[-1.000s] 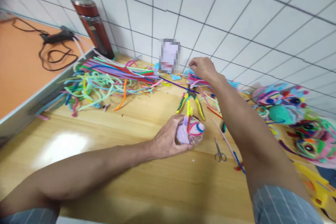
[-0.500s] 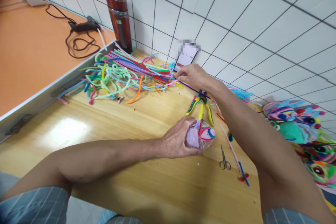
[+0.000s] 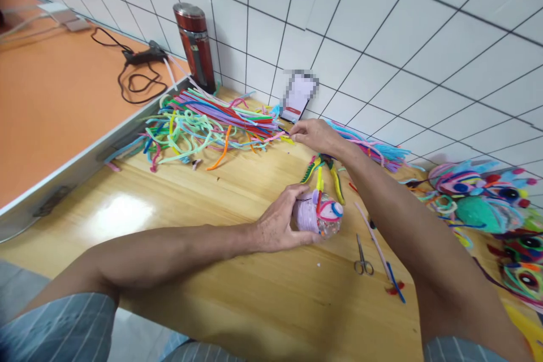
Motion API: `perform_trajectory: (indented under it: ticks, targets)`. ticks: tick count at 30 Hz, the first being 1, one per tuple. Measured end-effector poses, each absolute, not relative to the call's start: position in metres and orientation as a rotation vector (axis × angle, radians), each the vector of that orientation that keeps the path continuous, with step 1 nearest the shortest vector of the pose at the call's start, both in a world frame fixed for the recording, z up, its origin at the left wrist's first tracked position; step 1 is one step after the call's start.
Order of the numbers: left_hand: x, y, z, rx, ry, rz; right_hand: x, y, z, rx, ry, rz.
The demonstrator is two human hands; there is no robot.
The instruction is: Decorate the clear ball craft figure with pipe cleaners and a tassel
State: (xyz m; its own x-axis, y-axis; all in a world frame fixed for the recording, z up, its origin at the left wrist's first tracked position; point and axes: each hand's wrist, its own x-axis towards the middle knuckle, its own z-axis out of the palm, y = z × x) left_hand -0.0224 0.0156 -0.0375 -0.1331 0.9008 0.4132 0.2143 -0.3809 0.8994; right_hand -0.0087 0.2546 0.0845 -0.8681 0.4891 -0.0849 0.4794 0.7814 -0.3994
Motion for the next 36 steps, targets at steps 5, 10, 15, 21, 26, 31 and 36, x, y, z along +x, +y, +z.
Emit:
perform_trajectory:
  ticks: [5,10,15,21,26,31,36]
  targets:
    - [-0.035,0.009,-0.013,1.492,1.344,1.636,0.004,0.258,0.086,-0.784,-2.888,0.618]
    - [-0.090,0.032,0.028,1.642,1.554,1.762,0.007,0.261,0.087,-0.766,-2.873,0.633]
    - [-0.188,0.079,0.022,1.838,2.113,1.575,0.003,0.260,0.080,-0.781,-2.873,0.656]
    - [-0.228,0.086,-0.025,1.893,2.359,1.177,-0.004,0.269,0.071,-0.746,-2.905,0.613]
    - [-0.222,0.076,-0.045,1.958,2.373,1.179,-0.013,0.273,0.062,-0.681,-2.922,0.605]
    - [-0.220,0.075,-0.046,1.931,2.400,1.131,-0.024,0.267,0.057,-0.669,-2.887,0.666]
    - [-0.216,0.075,-0.047,1.902,2.449,1.152,-0.040,0.263,0.058,-0.617,-2.873,0.667]
